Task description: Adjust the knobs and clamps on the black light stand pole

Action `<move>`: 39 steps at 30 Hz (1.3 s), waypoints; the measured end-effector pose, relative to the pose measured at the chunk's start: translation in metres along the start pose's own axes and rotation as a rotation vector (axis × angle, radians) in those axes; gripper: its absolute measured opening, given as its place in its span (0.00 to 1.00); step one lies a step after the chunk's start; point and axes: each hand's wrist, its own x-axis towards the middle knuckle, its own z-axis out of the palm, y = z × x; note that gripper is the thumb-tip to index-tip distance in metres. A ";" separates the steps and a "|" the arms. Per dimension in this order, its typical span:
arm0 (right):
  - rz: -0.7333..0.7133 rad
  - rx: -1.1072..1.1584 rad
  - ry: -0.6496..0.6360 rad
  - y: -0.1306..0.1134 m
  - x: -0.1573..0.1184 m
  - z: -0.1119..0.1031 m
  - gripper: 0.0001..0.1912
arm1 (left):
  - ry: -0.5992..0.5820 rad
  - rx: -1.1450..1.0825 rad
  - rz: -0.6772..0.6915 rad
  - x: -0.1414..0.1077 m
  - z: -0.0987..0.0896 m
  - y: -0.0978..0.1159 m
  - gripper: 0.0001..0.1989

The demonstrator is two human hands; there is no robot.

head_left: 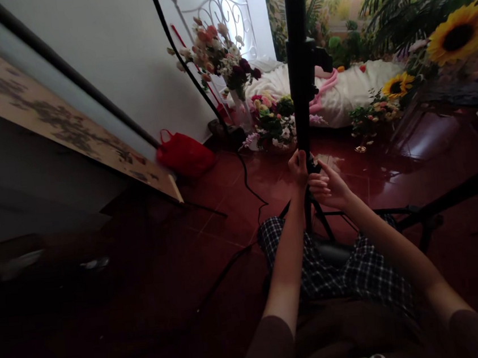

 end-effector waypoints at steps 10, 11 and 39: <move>-0.112 0.241 -0.111 0.014 0.007 -0.006 0.31 | -0.105 -0.050 0.053 0.000 0.002 0.003 0.33; -0.115 0.263 -0.132 0.015 0.008 -0.007 0.31 | -0.106 -0.060 0.051 0.000 0.002 0.003 0.33; -1.023 -1.185 0.416 -0.049 -0.003 0.017 0.30 | -0.055 -0.032 -0.034 -0.007 -0.001 0.004 0.33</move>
